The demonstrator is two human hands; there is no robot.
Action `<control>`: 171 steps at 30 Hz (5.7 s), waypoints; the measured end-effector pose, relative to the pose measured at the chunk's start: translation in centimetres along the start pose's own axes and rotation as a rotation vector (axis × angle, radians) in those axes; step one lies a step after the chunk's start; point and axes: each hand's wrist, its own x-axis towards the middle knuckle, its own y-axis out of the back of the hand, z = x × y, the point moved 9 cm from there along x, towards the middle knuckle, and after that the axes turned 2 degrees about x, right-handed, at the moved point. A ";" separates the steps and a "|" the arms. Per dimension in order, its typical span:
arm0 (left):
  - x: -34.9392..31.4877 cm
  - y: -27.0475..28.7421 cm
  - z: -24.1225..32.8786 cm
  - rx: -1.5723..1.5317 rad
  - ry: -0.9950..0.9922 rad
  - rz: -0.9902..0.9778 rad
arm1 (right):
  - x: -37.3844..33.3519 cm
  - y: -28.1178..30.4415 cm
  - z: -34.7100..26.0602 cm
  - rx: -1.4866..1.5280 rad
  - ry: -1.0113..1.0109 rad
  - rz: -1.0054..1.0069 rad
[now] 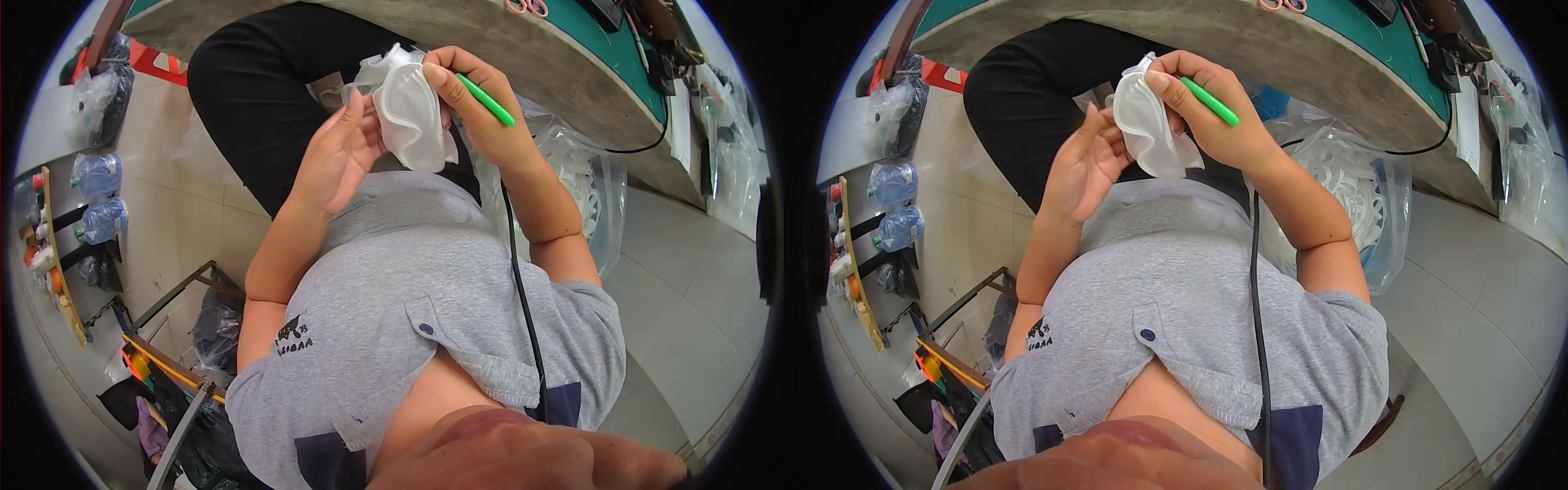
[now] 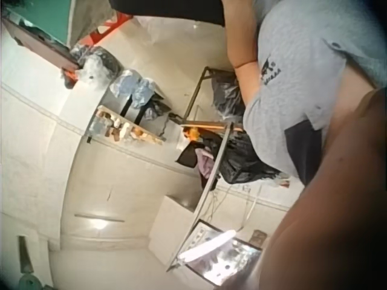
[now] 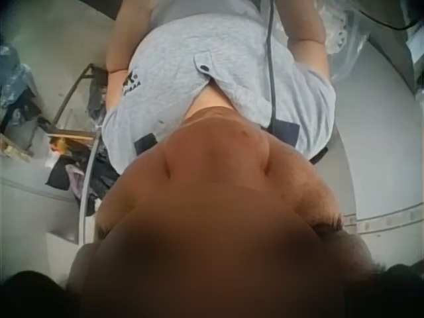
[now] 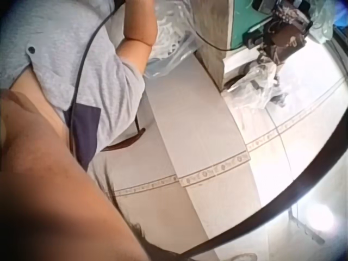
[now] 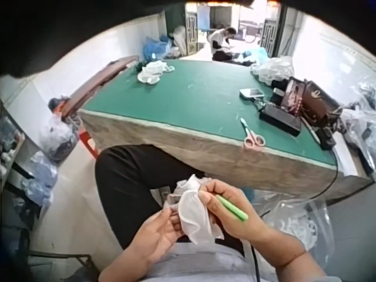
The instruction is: Deburring and trimming excess material from white plastic molded components using a scraping tool and scissors at a workbench.
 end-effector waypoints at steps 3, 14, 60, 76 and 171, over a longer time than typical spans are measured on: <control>-0.1 -0.5 -0.5 0.001 0.027 -0.003 | 0.0 0.0 -0.2 -0.016 0.042 0.005; -0.1 0.0 -0.6 -0.279 0.043 -0.049 | -0.7 -1.7 -5.7 -0.781 0.633 0.037; -0.2 0.1 1.9 -0.384 -0.112 -0.084 | 0.8 6.4 -4.8 -0.958 0.412 0.136; -1.8 -2.0 3.9 0.508 -0.462 0.042 | -1.7 0.0 -3.0 0.028 0.289 -0.175; -3.1 -2.0 4.8 0.240 -0.430 -0.157 | 1.0 -1.8 -3.2 -0.440 0.467 -0.156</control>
